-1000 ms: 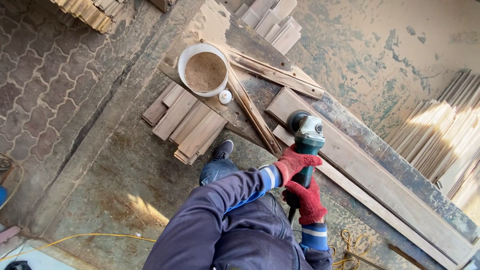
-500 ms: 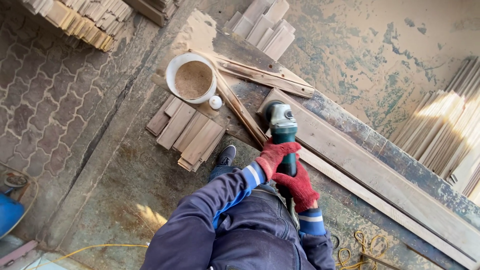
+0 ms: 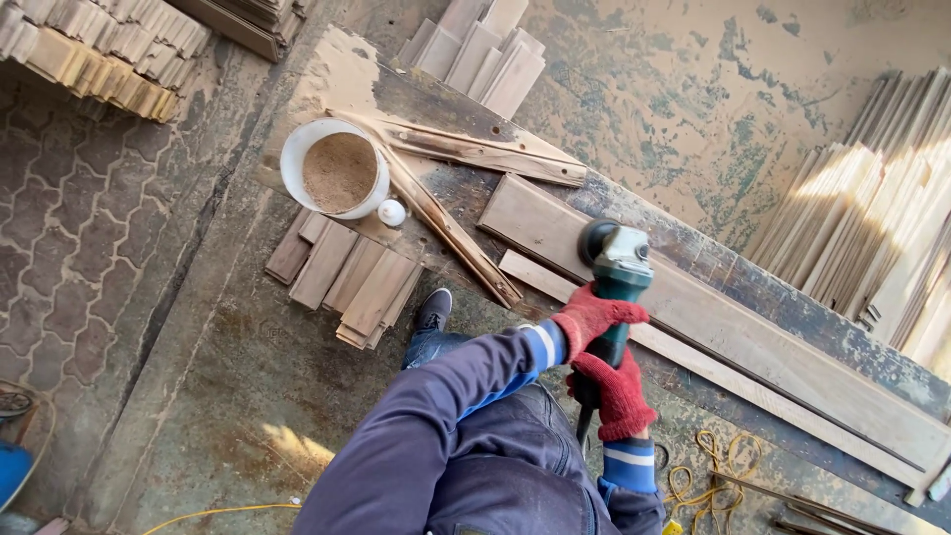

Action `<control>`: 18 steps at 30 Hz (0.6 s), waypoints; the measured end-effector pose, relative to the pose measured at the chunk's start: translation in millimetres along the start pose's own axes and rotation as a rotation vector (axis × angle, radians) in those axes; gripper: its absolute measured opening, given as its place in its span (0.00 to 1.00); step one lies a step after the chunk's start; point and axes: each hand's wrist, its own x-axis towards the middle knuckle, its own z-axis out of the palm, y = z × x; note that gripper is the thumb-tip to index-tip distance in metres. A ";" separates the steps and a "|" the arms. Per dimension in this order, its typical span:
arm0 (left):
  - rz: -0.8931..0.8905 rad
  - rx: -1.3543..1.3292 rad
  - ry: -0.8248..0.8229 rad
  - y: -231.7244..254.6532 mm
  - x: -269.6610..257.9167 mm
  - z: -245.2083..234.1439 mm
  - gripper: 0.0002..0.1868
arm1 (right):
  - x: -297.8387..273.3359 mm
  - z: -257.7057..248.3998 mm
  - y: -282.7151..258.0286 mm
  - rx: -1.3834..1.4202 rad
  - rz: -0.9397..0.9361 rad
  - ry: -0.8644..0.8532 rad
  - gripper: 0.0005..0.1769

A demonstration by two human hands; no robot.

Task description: Sanding a long piece of wood using a handheld angle grinder with a sanding attachment.

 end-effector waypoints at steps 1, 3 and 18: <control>0.026 -0.119 0.081 -9.0 12.9 -7.8 0.36 | 1.6 12.6 -2.0 -0.014 -0.048 0.039 0.27; 0.027 -0.156 0.122 10.4 3.7 -26.8 0.35 | 8.1 28.5 -5.4 -0.043 -0.048 -0.005 0.27; 0.074 -0.377 0.191 16.3 14.7 -61.7 0.32 | 3.4 61.2 -31.1 -0.171 -0.036 -0.089 0.29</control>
